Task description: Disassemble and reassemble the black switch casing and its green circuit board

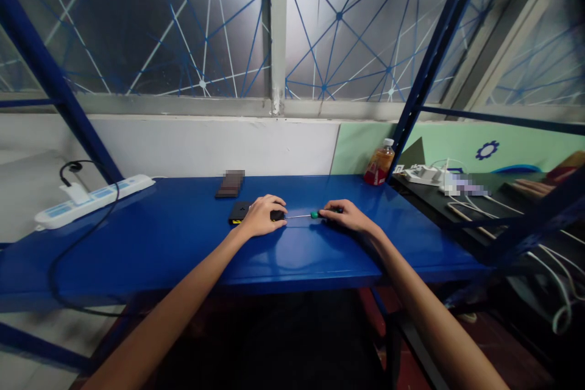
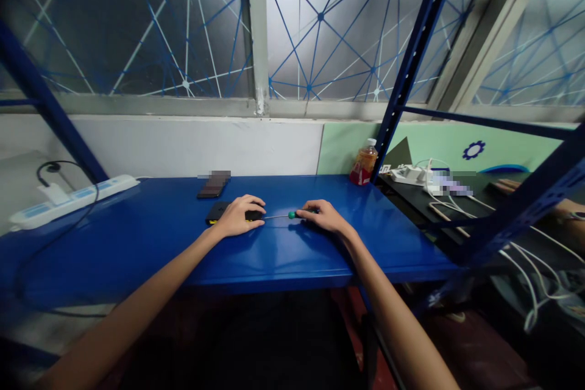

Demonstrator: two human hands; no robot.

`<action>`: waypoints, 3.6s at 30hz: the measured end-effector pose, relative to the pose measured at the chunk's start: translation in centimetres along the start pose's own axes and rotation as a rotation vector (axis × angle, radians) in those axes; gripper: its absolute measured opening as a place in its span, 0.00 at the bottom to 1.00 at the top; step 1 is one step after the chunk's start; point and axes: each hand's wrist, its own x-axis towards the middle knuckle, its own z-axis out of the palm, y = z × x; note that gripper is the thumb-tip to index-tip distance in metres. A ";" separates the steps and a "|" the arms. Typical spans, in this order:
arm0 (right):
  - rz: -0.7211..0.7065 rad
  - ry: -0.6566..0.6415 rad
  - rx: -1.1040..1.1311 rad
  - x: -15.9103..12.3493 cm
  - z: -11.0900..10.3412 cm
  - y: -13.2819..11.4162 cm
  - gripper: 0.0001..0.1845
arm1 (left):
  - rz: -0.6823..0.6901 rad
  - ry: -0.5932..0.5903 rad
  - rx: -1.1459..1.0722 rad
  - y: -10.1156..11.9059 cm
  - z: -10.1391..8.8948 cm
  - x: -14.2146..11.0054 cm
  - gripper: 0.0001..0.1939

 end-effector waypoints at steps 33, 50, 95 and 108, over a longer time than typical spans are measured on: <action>0.125 -0.033 0.113 -0.3 0.2 -0.1 0.24 | 0.000 0.006 0.005 -0.1 0.1 0.0 0.08; 0.061 0.013 0.009 -0.2 0.2 -0.1 0.23 | 0.002 0.004 0.010 0.1 0.0 0.0 0.08; 0.036 -0.034 0.050 -0.4 0.1 -0.8 0.22 | 0.004 -0.022 0.011 0.2 -0.3 0.1 0.09; 0.013 -0.021 -0.133 -0.1 0.2 -0.3 0.28 | 0.004 -0.036 0.009 0.3 -0.3 0.1 0.09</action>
